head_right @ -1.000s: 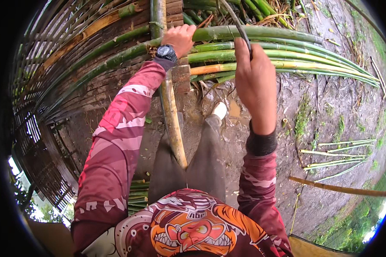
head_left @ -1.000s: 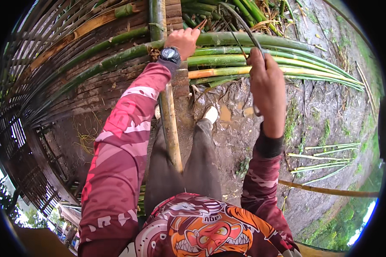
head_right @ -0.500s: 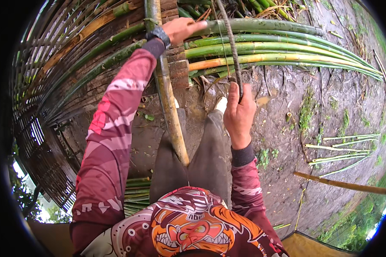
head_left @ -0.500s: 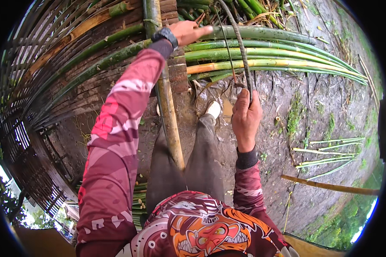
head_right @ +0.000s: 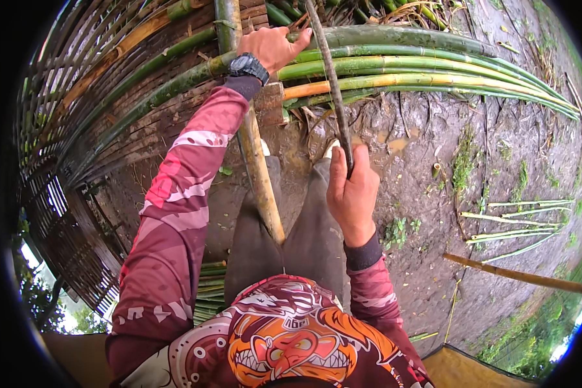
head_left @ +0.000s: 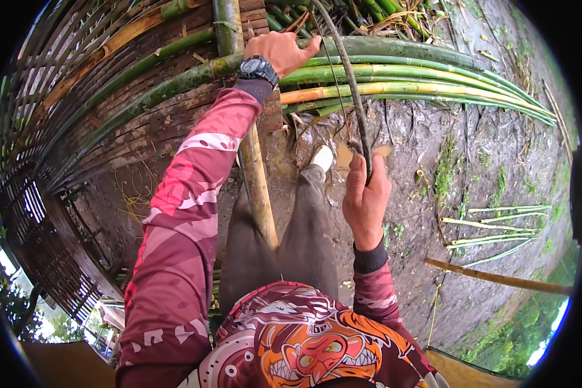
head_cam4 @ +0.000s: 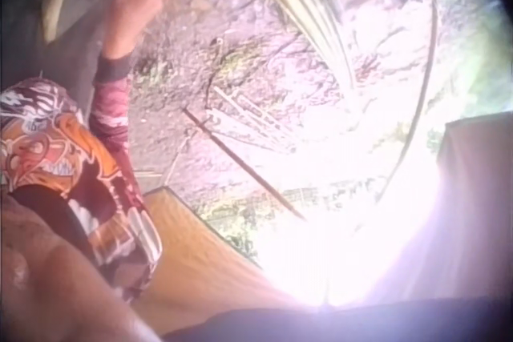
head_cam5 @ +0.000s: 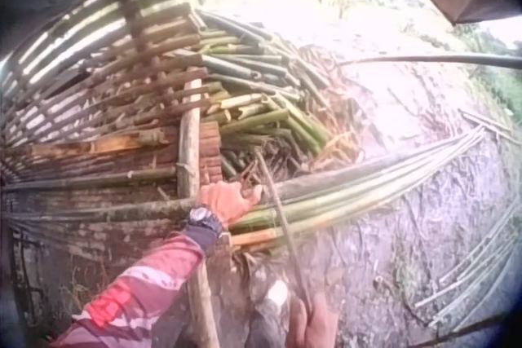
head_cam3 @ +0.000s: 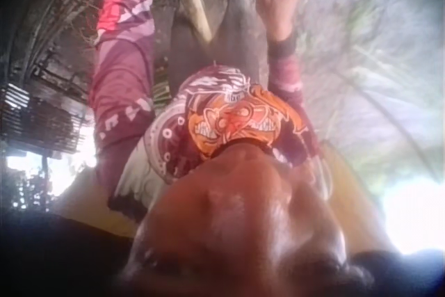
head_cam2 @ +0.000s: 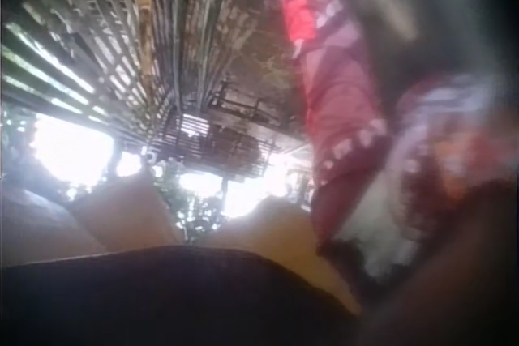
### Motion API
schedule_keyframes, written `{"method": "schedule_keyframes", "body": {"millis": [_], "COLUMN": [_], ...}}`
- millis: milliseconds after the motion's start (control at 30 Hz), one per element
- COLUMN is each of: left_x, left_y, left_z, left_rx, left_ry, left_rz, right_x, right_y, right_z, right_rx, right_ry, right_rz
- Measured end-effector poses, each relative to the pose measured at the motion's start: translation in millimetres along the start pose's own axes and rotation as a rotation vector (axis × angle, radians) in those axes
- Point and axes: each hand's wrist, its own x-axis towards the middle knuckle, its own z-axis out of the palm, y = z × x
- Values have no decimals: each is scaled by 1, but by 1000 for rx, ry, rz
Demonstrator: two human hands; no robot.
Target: The person constructs a bamboo structure by placing bamboo stalks across a frame, cutting them to size using a saw, and tying them together with thin strips.
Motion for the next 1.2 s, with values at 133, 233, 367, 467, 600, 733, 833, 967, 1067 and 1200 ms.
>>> {"method": "schedule_keyframes", "body": {"millis": [133,233,367,467,600,733,833,967,1067,1200], "left_x": [-9,-13,-17,-18,-17,-26,-22,-24,-27,-22], "left_y": [4,5,10,3,1,2,-22,-10,23,30], "left_z": [-2,1,6,3,2,-1,-10,0,9,31], "left_rx": [-2,21,30,58,59,13,20,107,26,21], "left_ry": [22,74,144,139,143,65,25,-213,-1,-98], "left_rz": [12,15,38,25,28,150,377,163,307,218], "right_x": [-12,0,21,-19,11,81,82,72,63,74], "right_y": [-8,-5,0,-1,-7,3,4,16,27,51], "right_z": [1,12,26,15,30,59,58,60,40,40], "right_rx": [-52,-57,8,-33,6,10,42,7,-73,-56], "right_ry": [21,42,66,44,95,192,175,199,244,244], "right_rz": [-7,-32,-15,14,-7,-124,-85,-195,-123,-76]}}
